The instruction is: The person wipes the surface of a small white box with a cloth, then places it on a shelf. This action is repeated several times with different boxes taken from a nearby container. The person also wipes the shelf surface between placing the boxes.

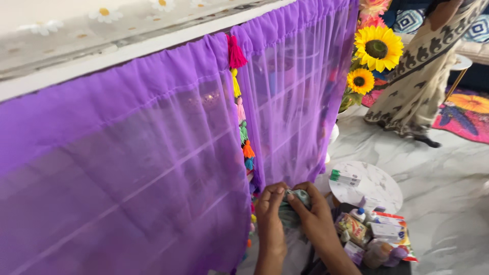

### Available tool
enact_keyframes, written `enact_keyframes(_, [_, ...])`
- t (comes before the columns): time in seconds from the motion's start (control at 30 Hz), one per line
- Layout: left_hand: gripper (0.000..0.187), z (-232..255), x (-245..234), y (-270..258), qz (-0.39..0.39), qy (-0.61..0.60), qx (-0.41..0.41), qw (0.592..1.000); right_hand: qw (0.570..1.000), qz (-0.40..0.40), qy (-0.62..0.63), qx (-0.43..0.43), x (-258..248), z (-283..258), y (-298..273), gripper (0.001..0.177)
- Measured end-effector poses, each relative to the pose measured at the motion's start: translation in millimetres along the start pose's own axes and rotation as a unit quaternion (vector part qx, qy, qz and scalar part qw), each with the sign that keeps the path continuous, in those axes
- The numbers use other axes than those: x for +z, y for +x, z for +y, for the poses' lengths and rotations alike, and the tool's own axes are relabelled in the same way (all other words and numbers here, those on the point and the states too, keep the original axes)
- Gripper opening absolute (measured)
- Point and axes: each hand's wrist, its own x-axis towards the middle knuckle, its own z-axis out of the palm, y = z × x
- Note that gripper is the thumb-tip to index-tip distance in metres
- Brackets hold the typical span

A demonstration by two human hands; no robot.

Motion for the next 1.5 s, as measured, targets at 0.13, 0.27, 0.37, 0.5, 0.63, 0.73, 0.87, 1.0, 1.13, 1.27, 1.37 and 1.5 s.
enact_keyframes(0.13, [0.017, -11, 8, -1, 0.025, 0.058, -0.024, 0.998, 1.000, 0.009, 0.020, 0.008, -11, -4, 1, 0.013])
enact_keyframes(0.27, [0.014, -19, 17, -3, 0.018, 0.051, -0.017, 0.998, 0.999, 0.018, 0.016, 0.048, -24, -12, 2, 0.015])
enact_keyframes(0.37, [0.013, -21, 26, -3, 0.020, 0.035, -0.015, 0.999, 0.997, 0.014, 0.029, 0.068, -32, -19, 4, 0.017])
enact_keyframes(0.5, [0.015, -25, 37, -3, 0.052, 0.063, -0.012, 0.997, 0.994, -0.002, 0.078, 0.081, -39, -21, 13, 0.018])
enact_keyframes(0.63, [0.022, -33, 37, 1, 0.070, 0.092, 0.023, 0.993, 0.989, -0.066, 0.112, 0.066, -49, -8, 26, 0.019])
enact_keyframes(0.73, [0.025, -43, 49, 1, 0.100, 0.122, 0.061, 0.986, 0.982, -0.111, 0.147, 0.050, -64, -1, 39, 0.020])
enact_keyframes(0.87, [0.026, -67, 81, 5, 0.125, 0.095, 0.053, 0.986, 0.970, -0.164, 0.174, 0.040, -100, 3, 65, 0.021])
enact_keyframes(1.0, [0.027, -103, 111, 8, 0.130, 0.055, 0.052, 0.989, 0.961, -0.190, 0.187, 0.067, -141, 13, 87, 0.020])
enact_keyframes(1.13, [0.027, -131, 131, 0, 0.146, 0.071, 0.068, 0.984, 0.954, -0.211, 0.186, 0.107, -171, 17, 96, 0.017])
enact_keyframes(1.27, [0.028, -143, 148, -3, 0.145, 0.095, 0.075, 0.982, 0.948, -0.223, 0.201, 0.108, -197, 12, 97, 0.016])
enact_keyframes(1.37, [0.028, -150, 162, -11, 0.107, 0.093, 0.066, 0.988, 0.959, -0.207, 0.169, 0.096, -220, 9, 93, 0.015])
enact_keyframes(1.5, [0.029, -156, 177, -31, 0.095, 0.084, 0.021, 0.992, 0.968, -0.189, 0.132, 0.096, -243, 6, 79, 0.015])
